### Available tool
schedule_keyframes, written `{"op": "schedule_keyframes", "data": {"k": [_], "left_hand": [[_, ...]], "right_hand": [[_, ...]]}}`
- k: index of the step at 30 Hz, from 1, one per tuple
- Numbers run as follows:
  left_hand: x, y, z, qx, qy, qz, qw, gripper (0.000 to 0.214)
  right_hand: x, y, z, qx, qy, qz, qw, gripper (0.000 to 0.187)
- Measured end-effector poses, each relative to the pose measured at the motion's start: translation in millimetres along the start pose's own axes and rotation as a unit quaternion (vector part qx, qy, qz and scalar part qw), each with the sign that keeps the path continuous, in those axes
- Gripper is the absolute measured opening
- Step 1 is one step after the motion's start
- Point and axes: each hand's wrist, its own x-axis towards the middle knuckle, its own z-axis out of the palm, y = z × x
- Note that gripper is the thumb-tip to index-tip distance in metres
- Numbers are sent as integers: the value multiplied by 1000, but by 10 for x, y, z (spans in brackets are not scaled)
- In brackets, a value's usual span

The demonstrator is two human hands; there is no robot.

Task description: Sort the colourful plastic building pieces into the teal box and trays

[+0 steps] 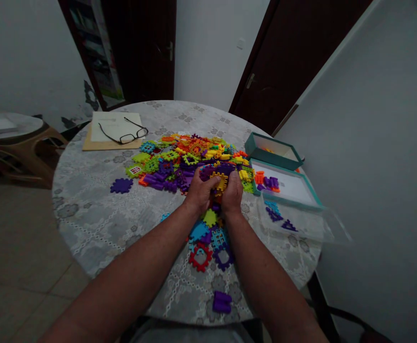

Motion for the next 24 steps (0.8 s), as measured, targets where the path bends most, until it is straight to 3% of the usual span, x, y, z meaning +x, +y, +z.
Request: {"op": "schedule_keyframes", "data": {"k": [5,7,9,10,12,13,16,18,20,21,24], "left_hand": [[44,49,-18,-36,18,-1,999,68],[75,75,-46,-42,27,1,999,73],[101,93,-76,-46,36,-1,998,78],[111,98,-89,-49,39,-3,998,79],[121,98,-107,-53,38,-10,998,80],[122,95,-111,-54,36,-13,998,79],[115,83,-108,-56,28,-15,998,78],[104,82,-97,-61,28,-13,998,78],[92,92,-84,-62,30,-14,998,74],[86,100,-78,-61,31,-15,998,72],[78,130,-69,-57,31,-16,998,67]], "right_hand": [[-9,-314,-248,-33,-5,-30,999,45],[-116,-549,-497,-83,-72,-16,994,33],[-318,-815,-791,-129,-214,-14,968,23],[-451,-942,-937,-158,-312,-28,937,18],[-751,-1141,-1190,-191,-490,-57,848,21],[-903,-1201,-1288,-209,-539,-60,814,27],[-1283,-1218,-1454,-303,-625,-57,717,34],[-1418,-1148,-1484,-362,-643,-54,673,30],[-1436,-1079,-1484,-388,-639,-52,662,27],[-1401,-1056,-1478,-385,-632,-53,670,27],[-1152,-1017,-1438,-349,-578,-65,735,26]]}}
